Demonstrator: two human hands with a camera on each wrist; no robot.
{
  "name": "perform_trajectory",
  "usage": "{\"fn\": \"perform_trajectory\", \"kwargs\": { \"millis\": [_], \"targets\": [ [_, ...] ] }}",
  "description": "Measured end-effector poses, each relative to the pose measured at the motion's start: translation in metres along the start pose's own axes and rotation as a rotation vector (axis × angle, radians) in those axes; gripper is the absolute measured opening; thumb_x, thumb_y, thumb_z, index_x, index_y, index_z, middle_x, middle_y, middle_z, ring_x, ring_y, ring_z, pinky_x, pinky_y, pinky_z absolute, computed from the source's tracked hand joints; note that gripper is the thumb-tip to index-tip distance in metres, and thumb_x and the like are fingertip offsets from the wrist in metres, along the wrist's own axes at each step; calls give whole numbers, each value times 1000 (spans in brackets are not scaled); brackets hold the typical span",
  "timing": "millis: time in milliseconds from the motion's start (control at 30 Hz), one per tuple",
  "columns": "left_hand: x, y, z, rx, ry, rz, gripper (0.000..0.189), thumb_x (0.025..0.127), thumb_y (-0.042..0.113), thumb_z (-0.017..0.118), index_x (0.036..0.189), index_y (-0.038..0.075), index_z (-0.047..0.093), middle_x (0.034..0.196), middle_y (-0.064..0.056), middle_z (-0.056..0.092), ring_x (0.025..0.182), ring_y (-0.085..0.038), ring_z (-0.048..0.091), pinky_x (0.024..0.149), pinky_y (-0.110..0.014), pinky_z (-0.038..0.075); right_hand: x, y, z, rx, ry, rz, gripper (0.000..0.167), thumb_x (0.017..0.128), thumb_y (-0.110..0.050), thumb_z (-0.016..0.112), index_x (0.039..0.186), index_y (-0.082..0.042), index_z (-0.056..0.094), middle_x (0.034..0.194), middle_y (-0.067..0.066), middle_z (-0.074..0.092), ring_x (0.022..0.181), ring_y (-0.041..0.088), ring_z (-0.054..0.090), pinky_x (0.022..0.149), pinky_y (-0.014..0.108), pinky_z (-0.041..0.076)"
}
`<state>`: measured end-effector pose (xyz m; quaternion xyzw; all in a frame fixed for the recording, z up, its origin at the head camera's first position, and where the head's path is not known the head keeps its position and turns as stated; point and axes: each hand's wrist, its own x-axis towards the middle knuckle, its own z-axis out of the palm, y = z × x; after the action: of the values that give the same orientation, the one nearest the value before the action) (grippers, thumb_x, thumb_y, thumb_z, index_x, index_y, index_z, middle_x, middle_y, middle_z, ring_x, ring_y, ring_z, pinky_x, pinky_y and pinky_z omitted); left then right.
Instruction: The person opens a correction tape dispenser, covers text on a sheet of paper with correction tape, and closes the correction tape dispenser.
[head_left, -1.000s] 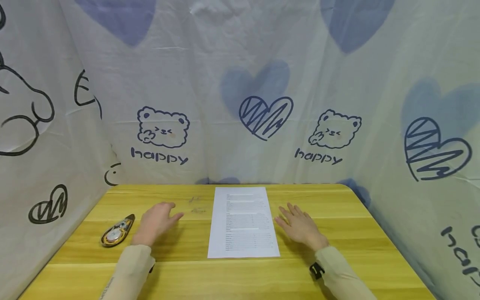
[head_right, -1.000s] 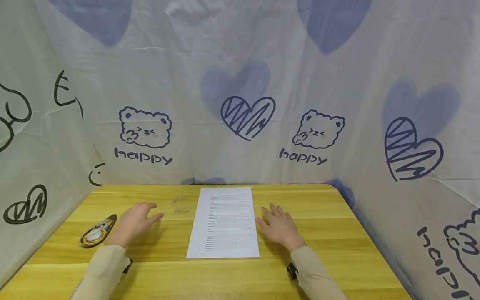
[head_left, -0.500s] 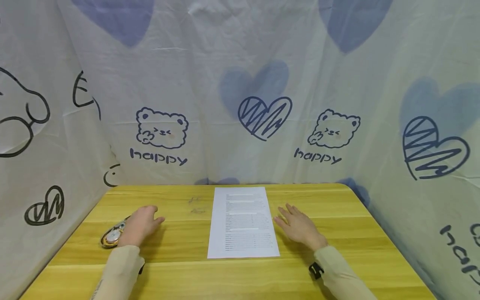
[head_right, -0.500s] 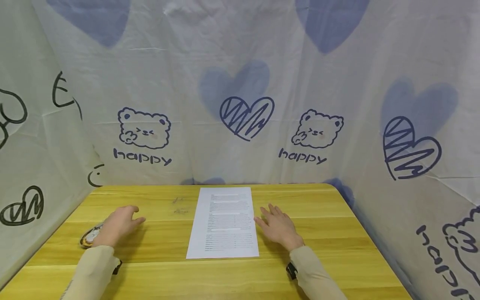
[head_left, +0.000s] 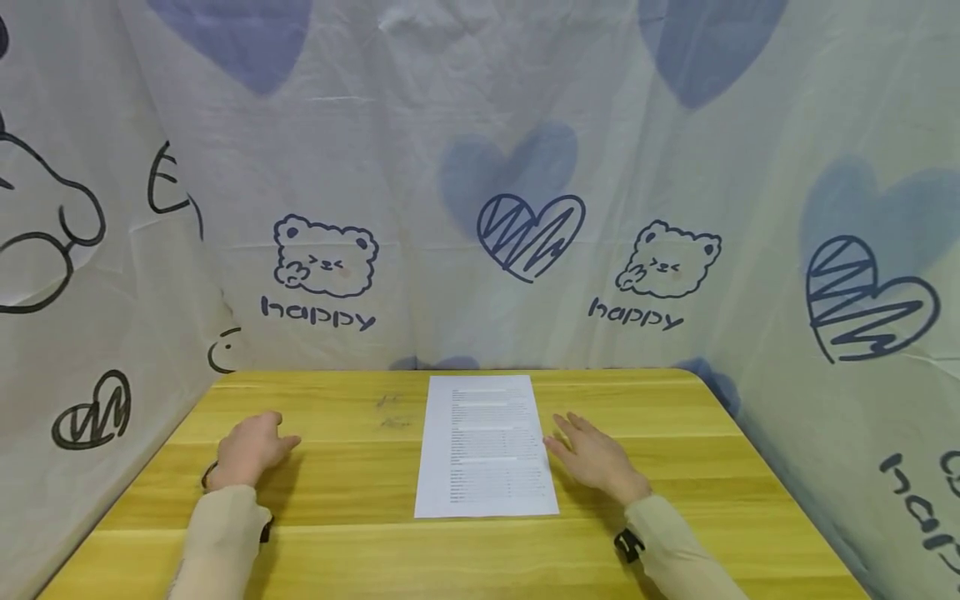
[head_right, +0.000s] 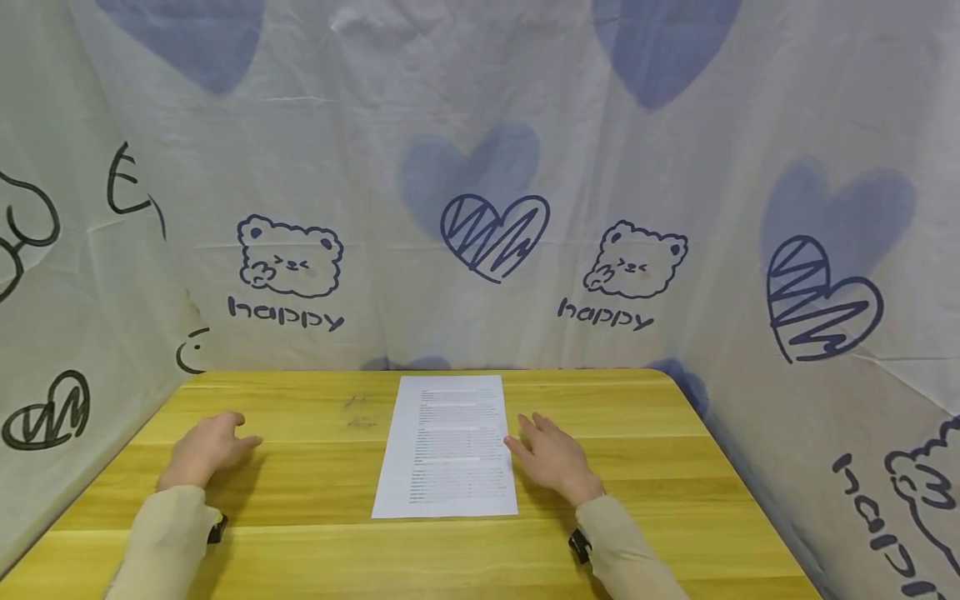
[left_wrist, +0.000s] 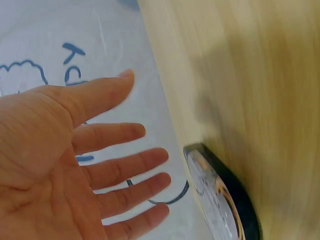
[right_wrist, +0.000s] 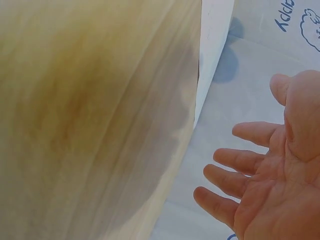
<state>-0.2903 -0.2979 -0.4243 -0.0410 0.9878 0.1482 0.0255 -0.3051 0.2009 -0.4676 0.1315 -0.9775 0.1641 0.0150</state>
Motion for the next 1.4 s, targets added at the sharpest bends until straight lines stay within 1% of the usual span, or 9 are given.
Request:
{"fn": "perform_trajectory", "kwargs": {
  "millis": [100,233,333,467,600,733,1000,1167,1400],
  "targets": [
    [-2,-5,-1,-19,-42,-25,62,94,30,63,136,-13,45,132,-38,49,113,-58,49,84,-68,44,-1,0,0,7,6,7,64,103,-49,40,151,-8,37,155,21,36,142,39,36,113,59,33],
    [-5,-12,1,-37,-80,-38,55,93,31,64,126,-12,52,120,-37,56,102,-56,53,78,-67,45,-2,-1,-1,14,15,5,65,103,-50,41,152,-8,36,154,21,38,141,39,37,113,59,33],
    [-6,-17,0,-50,-90,-67,49,92,29,65,120,-10,54,115,-37,56,95,-54,54,73,-64,45,-2,-2,-1,21,16,0,65,102,-50,41,152,-8,36,153,21,39,141,39,38,113,59,34],
    [-6,-23,-1,-74,-97,-100,49,90,24,66,123,-9,52,120,-42,51,98,-59,51,75,-65,44,-2,-3,-2,26,13,3,65,102,-49,42,152,-8,34,154,20,38,141,39,37,113,58,34],
    [-6,-28,-1,-90,-99,-109,39,88,19,66,114,-7,54,117,-42,51,98,-58,51,75,-65,43,-1,-3,-1,26,11,9,65,102,-49,42,153,-9,33,154,20,38,142,38,37,113,58,34],
    [-6,-32,1,-99,-107,-117,35,89,12,58,118,-7,52,119,-42,50,100,-60,50,75,-65,43,0,-3,1,23,10,8,65,102,-50,41,153,-10,34,154,18,38,142,37,38,113,58,34],
    [-4,-34,4,-102,-118,-136,45,92,8,50,134,-8,44,130,-45,43,107,-66,43,79,-69,41,0,-3,3,5,41,-11,62,102,-49,43,146,-6,45,149,20,46,137,37,44,111,56,38],
    [-3,-38,6,-106,-108,-140,49,91,8,51,136,-9,41,131,-46,42,108,-68,41,81,-71,40,0,-4,3,-1,60,-16,58,102,-49,45,140,-6,54,143,19,53,132,37,51,107,56,43],
    [-3,-38,8,-126,-48,-128,57,87,16,61,133,-12,43,124,-46,45,103,-67,42,79,-70,41,1,-3,3,0,79,-19,55,101,-48,47,135,-6,59,136,16,60,126,35,56,103,54,46]
  ]
}}
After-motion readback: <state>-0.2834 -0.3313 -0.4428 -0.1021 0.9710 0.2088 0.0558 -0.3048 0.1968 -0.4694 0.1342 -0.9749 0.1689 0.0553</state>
